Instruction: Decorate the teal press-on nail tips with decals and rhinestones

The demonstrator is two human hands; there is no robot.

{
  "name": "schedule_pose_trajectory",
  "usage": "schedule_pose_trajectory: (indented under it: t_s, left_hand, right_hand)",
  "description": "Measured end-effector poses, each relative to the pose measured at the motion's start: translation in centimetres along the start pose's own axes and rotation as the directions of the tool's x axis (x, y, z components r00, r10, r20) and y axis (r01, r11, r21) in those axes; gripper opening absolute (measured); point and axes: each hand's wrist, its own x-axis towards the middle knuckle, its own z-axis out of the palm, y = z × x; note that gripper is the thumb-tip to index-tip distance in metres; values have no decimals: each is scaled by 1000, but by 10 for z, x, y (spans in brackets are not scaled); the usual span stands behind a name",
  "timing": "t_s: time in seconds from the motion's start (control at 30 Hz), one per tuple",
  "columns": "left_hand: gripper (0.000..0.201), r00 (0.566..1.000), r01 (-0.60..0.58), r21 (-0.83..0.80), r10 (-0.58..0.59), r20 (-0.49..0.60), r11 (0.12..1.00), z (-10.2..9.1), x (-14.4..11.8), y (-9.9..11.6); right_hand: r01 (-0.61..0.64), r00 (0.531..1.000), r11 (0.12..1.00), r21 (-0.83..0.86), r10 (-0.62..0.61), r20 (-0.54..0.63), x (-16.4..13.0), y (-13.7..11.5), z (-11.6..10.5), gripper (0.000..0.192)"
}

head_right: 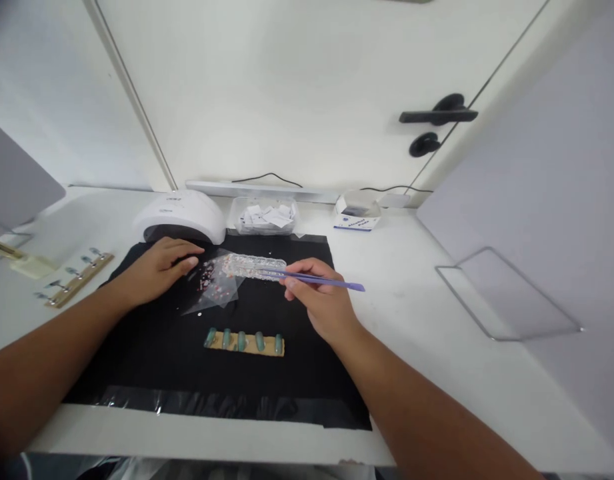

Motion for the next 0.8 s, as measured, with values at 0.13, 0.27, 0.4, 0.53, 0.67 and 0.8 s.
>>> schedule_pose_trajectory:
  t_s: [0.13,0.27,0.4,0.53,0.67,0.8]
  left_hand:
    - [66,989,89,95,-99,112,991,5,-5,8]
    - [81,968,151,158,-178,178,976,6,-6,15]
    - [86,952,200,172,-233,199,965,5,-4,17]
    - [90,950,218,122,-239,201,968,4,-1,17]
    - [81,963,204,13,-203,178,979,0,0,19]
    - [62,964,227,-98,-209,164,969,-5,-2,20]
  right_hand:
    - [-41,998,999,8,41,-50,5,3,-3,15]
    - [-65,996,998,1,65,-56,7,7,-7,15]
    - [-92,995,996,-8,91,-47,8,9,-9,16]
    - [-107,993,994,-16,106,-50,9,7,-8,16]
    - [-107,993,994,-24,106,-47,8,2,-6,15]
    - [-99,994,995,-6,99,-52,7,0,-3,14]
